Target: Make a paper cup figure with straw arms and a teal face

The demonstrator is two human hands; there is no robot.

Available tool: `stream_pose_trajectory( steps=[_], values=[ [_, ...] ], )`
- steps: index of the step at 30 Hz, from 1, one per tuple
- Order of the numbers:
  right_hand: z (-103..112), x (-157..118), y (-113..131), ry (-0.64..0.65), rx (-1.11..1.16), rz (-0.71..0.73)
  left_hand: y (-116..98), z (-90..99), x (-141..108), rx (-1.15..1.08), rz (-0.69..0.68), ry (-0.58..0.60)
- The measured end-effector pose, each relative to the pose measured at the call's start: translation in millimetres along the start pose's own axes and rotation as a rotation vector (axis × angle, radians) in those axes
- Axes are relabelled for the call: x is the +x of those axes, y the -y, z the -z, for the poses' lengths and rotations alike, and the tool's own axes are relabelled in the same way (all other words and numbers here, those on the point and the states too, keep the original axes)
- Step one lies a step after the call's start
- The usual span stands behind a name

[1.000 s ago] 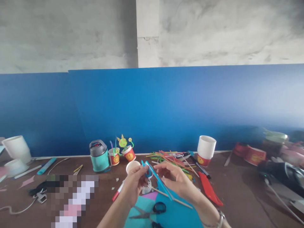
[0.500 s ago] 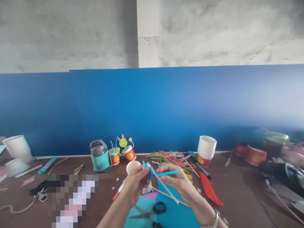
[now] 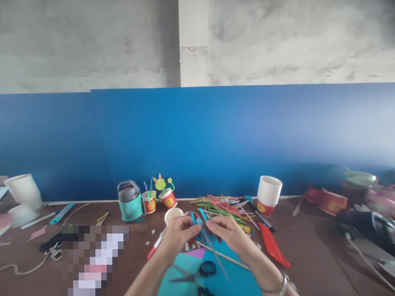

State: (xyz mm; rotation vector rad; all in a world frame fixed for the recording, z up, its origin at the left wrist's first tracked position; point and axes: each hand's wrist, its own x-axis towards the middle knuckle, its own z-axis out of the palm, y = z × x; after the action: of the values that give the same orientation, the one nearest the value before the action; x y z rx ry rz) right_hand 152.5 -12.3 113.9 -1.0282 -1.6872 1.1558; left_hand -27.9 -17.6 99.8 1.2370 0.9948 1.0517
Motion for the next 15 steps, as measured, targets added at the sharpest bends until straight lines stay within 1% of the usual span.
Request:
stream_pose_trajectory(
  steps=[2,4,6,9,11,13,15],
  values=[
    [0.4,-1.2,0.7,0.054,-0.125,0.053,-0.2,1.0,0.1,0.102,0.038,0.007],
    [0.3,-3.8,2.4,0.103,-0.235,0.088,-0.4,1.9,0.5,0.181,0.048,0.027],
    [-0.1,-6.4,4.1,0.135,-0.31,0.087,0.0,2.3,1.2,0.252,0.022,0.076],
    [-0.7,-7.6,4.2,0.152,-0.333,0.053,1.3,1.2,2.1,0.346,-0.01,0.136],
    [-0.6,-5.8,2.6,0.118,-0.305,0.047,1.7,-0.7,2.7,0.332,0.017,0.098],
    [0.1,-3.1,0.6,0.034,-0.254,0.044,1.1,-2.9,3.1,0.271,0.059,0.024],
    [1.0,-0.6,-1.0,-0.04,-0.191,0.02,-0.3,-4.8,3.1,0.238,0.078,-0.016]
  ],
)
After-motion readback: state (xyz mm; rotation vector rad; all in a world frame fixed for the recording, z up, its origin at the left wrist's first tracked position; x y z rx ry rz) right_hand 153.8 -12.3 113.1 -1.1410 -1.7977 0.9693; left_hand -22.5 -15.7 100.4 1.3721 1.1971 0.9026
